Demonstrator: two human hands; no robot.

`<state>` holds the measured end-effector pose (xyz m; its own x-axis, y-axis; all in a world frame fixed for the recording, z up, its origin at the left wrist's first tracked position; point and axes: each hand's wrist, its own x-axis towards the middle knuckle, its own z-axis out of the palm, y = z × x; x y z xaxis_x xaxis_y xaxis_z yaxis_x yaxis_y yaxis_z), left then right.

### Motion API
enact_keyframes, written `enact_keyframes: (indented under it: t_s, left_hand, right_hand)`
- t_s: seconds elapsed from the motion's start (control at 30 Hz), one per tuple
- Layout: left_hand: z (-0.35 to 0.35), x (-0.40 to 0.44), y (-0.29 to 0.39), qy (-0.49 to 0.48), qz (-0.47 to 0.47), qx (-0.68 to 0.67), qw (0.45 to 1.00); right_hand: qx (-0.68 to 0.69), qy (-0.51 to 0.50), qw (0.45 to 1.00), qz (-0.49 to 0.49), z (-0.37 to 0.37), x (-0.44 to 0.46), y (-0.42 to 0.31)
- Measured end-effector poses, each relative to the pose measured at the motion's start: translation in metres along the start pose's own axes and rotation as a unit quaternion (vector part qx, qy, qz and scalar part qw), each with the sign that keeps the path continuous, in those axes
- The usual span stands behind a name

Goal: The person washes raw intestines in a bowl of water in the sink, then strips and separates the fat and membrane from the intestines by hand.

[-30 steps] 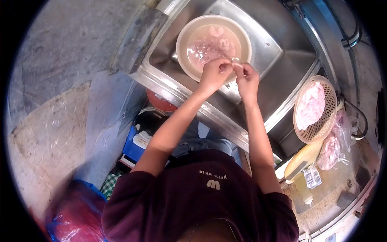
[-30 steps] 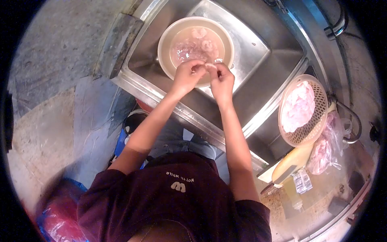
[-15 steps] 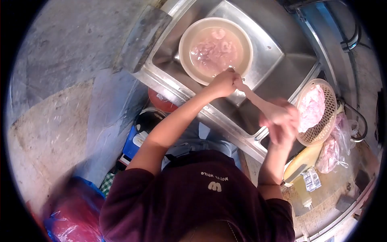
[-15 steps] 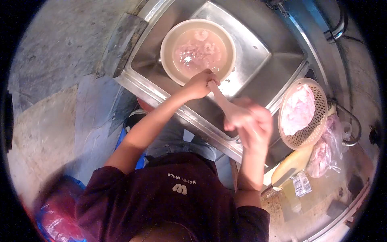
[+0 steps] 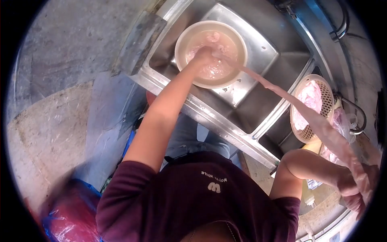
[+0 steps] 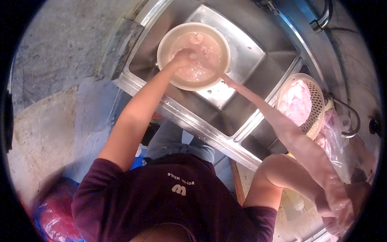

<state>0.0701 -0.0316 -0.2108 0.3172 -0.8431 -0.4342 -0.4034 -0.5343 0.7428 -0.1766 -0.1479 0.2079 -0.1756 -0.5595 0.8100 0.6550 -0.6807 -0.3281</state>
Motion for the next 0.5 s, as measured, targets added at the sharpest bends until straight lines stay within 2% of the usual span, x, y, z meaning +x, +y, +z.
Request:
enact_keyframes:
  t_s: [0.03, 0.13, 0.17, 0.23, 0.27, 0.33, 0.37, 0.43, 0.5]
  left_hand:
    - [-0.003, 0.001, -0.002, 0.02, 0.001, -0.029, 0.999]
    - [-0.016, 0.007, -0.002, -0.04, -0.079, -0.124, 0.988]
    - [-0.021, 0.003, 0.005, -0.01, -0.083, -0.122, 0.989]
    - [-0.025, -0.007, 0.016, 0.052, -0.089, -0.116, 0.988]
    - [-0.029, -0.007, 0.013, 0.059, -0.034, -0.042, 0.997]
    - [-0.031, -0.008, 0.004, 0.066, 0.075, 0.104, 0.989]
    - [-0.036, -0.01, 0.01, 0.044, 0.042, 0.026, 0.998]
    - [-0.057, -0.02, 0.037, -0.001, -0.026, -0.131, 0.991]
    - [-0.072, -0.03, 0.056, -0.054, -0.014, -0.24, 0.969]
  right_hand:
    - [-0.209, 0.053, 0.971, -0.107, 0.003, 0.001, 0.002]
    - [-0.211, 0.005, 0.975, 0.069, -0.003, -0.019, 0.007]
    - [-0.209, -0.01, 0.969, 0.128, -0.008, -0.03, 0.01]
    - [-0.27, -0.107, 0.931, 0.222, -0.028, -0.067, 0.021]
    - [-0.204, -0.126, 0.911, 0.334, -0.025, -0.087, 0.035]
    - [-0.105, -0.136, 0.815, 0.553, -0.019, -0.128, 0.063]
    - [-0.198, -0.189, 0.768, 0.579, -0.024, -0.149, 0.078]
    - [-0.203, -0.144, 0.681, 0.688, -0.054, -0.199, 0.109]
    - [-0.215, -0.109, 0.621, 0.746, -0.085, -0.248, 0.132]
